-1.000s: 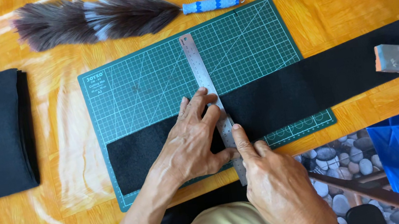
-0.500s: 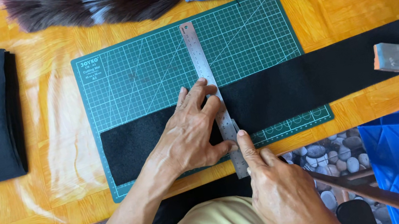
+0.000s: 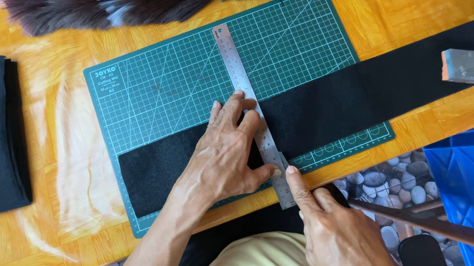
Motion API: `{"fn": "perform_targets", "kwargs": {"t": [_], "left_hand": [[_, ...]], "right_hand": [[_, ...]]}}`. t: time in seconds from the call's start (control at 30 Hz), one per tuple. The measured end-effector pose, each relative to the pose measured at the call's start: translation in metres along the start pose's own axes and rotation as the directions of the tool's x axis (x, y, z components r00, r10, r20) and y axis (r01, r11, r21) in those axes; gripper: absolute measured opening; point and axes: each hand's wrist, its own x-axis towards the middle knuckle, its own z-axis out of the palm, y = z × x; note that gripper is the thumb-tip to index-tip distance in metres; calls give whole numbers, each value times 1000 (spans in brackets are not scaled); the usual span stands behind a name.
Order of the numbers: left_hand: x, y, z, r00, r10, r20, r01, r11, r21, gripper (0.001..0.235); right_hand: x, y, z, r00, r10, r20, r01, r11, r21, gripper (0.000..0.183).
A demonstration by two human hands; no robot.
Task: The person uses a metal ruler and a red utility knife to cut a long strip of black fabric on a green cutting mat. They align the ruler along the fabric and slice through the material to create a straight edge, repeating the process to trim the strip.
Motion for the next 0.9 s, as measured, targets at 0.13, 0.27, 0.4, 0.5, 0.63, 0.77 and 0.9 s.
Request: {"fn": "perform_targets", "kwargs": {"t": [0.13, 0.27, 0.4, 0.5, 0.63, 0.77, 0.9], "left_hand": [[1, 1, -2, 1000, -3, 29, 2, 1000, 4, 71], [2, 1, -1, 1000, 4, 16, -5, 1000, 17, 71], [2, 4, -4, 1000, 6, 13, -6, 1000, 11, 72], [1, 3, -2, 1000, -1, 24, 1, 1000, 16, 73], [3, 6, -6, 1000, 30, -6, -29, 999, 13, 72], [1, 9, -9, 1000, 11, 14, -11, 999, -34, 71], [1, 9, -8, 999, -5, 40, 6, 1000, -27, 72]], "right_hand": [[-4, 2, 7, 996, 24, 82, -19, 998, -59, 94], [-6, 3, 11, 986, 75, 152, -62, 994, -89, 99], [-9, 1, 2, 939, 131, 318, -110, 990, -83, 108], [-8, -3, -8, 886, 184, 426, -175, 983, -60, 101], [-15, 29, 37, 988, 26, -154, -33, 998, -44, 85], [0, 35, 16, 921, 376, -105, -313, 872, 376, 93], [32, 48, 17, 850, 319, -420, 62, 730, 681, 63]]}}
